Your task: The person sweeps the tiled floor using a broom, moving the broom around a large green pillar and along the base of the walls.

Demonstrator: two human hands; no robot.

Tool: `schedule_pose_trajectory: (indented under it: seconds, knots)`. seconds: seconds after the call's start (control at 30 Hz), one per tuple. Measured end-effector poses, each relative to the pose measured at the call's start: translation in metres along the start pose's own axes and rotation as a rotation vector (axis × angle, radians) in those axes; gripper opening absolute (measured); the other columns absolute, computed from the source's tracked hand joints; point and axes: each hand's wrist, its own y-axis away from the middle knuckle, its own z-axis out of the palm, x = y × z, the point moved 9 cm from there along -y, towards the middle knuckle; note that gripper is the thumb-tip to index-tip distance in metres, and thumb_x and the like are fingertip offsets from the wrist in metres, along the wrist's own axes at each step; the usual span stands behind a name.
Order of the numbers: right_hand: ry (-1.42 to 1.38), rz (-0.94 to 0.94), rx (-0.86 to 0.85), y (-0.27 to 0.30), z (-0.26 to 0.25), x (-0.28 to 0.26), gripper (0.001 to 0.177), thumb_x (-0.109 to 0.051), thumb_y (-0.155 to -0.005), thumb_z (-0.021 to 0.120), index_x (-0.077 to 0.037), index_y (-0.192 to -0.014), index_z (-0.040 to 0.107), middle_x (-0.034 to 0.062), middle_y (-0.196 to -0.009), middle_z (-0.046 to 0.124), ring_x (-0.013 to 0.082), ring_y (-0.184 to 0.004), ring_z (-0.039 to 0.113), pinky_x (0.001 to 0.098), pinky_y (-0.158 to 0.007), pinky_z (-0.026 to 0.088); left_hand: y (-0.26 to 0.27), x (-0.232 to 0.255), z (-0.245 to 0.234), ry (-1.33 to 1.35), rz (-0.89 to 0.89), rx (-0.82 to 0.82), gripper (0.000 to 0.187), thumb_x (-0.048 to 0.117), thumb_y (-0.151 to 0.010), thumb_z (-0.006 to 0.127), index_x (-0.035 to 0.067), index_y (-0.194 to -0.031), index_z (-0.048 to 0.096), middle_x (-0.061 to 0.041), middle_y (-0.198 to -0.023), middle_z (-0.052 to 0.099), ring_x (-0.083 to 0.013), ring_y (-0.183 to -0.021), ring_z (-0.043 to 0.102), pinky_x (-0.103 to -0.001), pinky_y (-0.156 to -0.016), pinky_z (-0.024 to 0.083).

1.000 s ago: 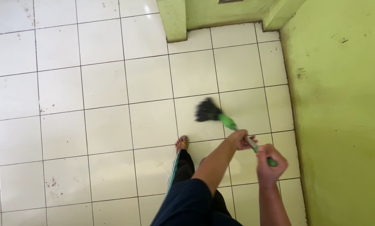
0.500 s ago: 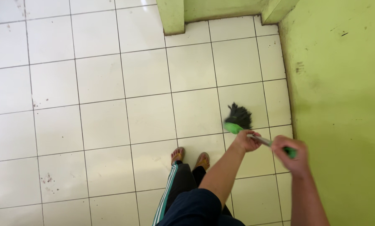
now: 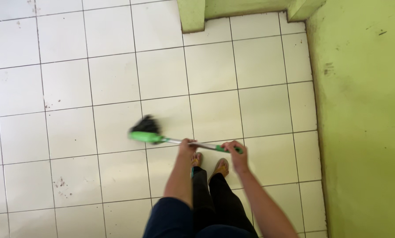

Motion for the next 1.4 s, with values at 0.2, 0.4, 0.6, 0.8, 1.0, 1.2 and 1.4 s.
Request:
schedule_pose_trajectory:
  seconds: [0.2, 0.4, 0.6, 0.8, 1.0, 1.2, 1.4]
  knots:
    - [-0.323, 0.011, 0.219, 0.014, 0.0, -0.056, 0.031, -0.004, -0.098, 0.061, -0.008, -0.069, 0.051, 0.0049, -0.07, 0.055, 0.0224, -0.079, 0.065, 0.0428, -0.095, 0.05, 0.033, 0.013, 0.003, -0.456, 0.214, 0.066, 0.023, 0.019, -0.102, 0.046, -0.001, -0.113, 0.045, -0.019, -0.112, 0.071, -0.0284, -0.105, 0.067, -0.049, -0.095, 0.059]
    - [-0.202, -0.35, 0.342, 0.04, -0.066, -0.14, 0.028, 0.002, -0.097, 0.061, -0.005, -0.072, 0.053, 0.0067, -0.071, 0.055, 0.019, -0.069, 0.059, 0.0365, -0.073, 0.052, 0.04, -0.116, 0.07, -0.481, 0.042, -0.074, 0.028, 0.034, -0.107, 0.031, 0.015, -0.125, 0.039, -0.014, -0.123, 0.072, -0.0314, -0.11, 0.07, -0.05, -0.099, 0.057]
    - [0.088, -0.71, 0.304, 0.11, -0.114, -0.262, 0.022, 0.004, -0.097, 0.063, -0.003, -0.076, 0.058, 0.0074, -0.075, 0.061, 0.0171, -0.07, 0.059, 0.0352, -0.073, 0.058, 0.047, -0.301, 0.14, -0.342, -0.306, -0.279, 0.031, 0.029, -0.107, 0.036, 0.009, -0.13, 0.033, -0.016, -0.121, 0.069, -0.0337, -0.104, 0.069, -0.05, -0.095, 0.059]
    - [0.489, -0.883, 0.22, 0.158, -0.109, -0.307, 0.011, 0.004, -0.088, 0.07, -0.002, -0.081, 0.063, 0.0084, -0.085, 0.07, 0.0238, -0.086, 0.07, 0.0376, -0.092, 0.052, 0.08, -0.425, 0.152, -0.772, -0.708, -0.412, 0.023, 0.009, -0.092, 0.047, -0.002, -0.112, 0.047, -0.012, -0.113, 0.074, -0.0226, -0.084, 0.068, -0.04, -0.076, 0.062]
    - [0.636, -0.558, -0.092, 0.139, -0.12, -0.245, 0.015, -0.001, -0.08, 0.079, -0.005, -0.073, 0.066, 0.0033, -0.069, 0.067, 0.0151, -0.064, 0.064, 0.0307, -0.073, 0.055, 0.095, -0.436, 0.113, -0.047, -0.821, 0.01, 0.017, -0.002, -0.102, 0.05, -0.011, -0.116, 0.045, -0.016, -0.102, 0.068, -0.0246, -0.087, 0.07, -0.034, -0.075, 0.06]
    - [0.591, -0.556, -0.122, 0.131, -0.146, -0.252, 0.01, 0.0, -0.085, 0.072, -0.002, -0.081, 0.063, 0.0059, -0.079, 0.064, 0.0151, -0.071, 0.061, 0.0316, -0.066, 0.049, 0.096, -0.42, 0.126, 0.164, -0.805, -0.182, 0.02, 0.012, -0.1, 0.059, 0.0, -0.098, 0.044, -0.009, -0.084, 0.06, -0.0204, -0.076, 0.062, -0.034, -0.072, 0.056]
    - [0.36, -0.61, -0.111, 0.134, -0.133, -0.261, 0.024, -0.001, -0.097, 0.064, -0.006, -0.075, 0.056, 0.0043, -0.073, 0.059, 0.0155, -0.072, 0.056, 0.0289, -0.067, 0.046, 0.088, -0.345, 0.105, -0.03, -0.656, -0.3, 0.013, 0.011, -0.096, 0.056, -0.001, -0.091, 0.056, -0.011, -0.086, 0.064, -0.0212, -0.079, 0.064, -0.034, -0.076, 0.057]
